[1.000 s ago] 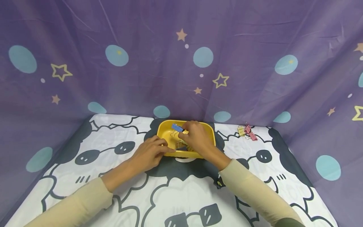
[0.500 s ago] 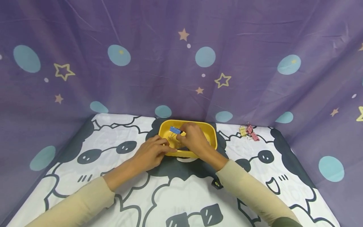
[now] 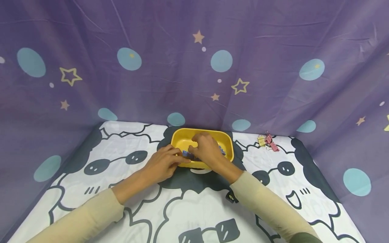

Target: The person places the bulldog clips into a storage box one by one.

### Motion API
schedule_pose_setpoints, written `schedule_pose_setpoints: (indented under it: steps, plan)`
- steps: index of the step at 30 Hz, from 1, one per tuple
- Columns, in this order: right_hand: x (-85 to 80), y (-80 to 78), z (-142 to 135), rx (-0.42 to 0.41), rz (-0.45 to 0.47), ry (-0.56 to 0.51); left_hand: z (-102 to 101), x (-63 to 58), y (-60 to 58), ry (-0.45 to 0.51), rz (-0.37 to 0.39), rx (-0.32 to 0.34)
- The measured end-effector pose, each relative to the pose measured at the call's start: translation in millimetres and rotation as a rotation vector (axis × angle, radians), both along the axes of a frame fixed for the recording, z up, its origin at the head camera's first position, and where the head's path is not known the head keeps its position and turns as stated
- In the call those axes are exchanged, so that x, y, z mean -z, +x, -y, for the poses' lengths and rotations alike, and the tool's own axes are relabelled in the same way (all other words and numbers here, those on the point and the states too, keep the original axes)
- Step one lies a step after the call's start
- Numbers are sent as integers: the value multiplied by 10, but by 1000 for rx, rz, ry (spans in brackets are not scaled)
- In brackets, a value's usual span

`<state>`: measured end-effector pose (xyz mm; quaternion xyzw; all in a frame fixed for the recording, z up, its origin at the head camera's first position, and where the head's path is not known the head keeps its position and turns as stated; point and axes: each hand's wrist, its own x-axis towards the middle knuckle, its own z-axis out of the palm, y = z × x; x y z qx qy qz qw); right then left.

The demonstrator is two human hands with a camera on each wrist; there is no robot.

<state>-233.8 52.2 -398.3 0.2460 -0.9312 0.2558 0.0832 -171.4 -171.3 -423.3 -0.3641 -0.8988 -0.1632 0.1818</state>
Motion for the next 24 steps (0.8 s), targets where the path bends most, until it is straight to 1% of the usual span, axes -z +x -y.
schedule_pose_setpoints:
  steps: [7, 12, 18, 21, 24]
  plan:
    - [-38, 17, -111, 29, 0, 18, 1, -3, 12, -1, -7, -7]
    - [-75, 7, -238, 51, -9, 34, 5, 11, 10, 4, -2, -7]
    - [-113, -17, -488, 84, -73, 55, 19, 40, -1, 16, -3, 4]
    - [-141, -59, -641, 103, -83, 29, 23, 46, -12, 19, -16, 13]
    - [-159, -119, -800, 137, -67, -4, 31, 53, -19, 19, -29, 19]
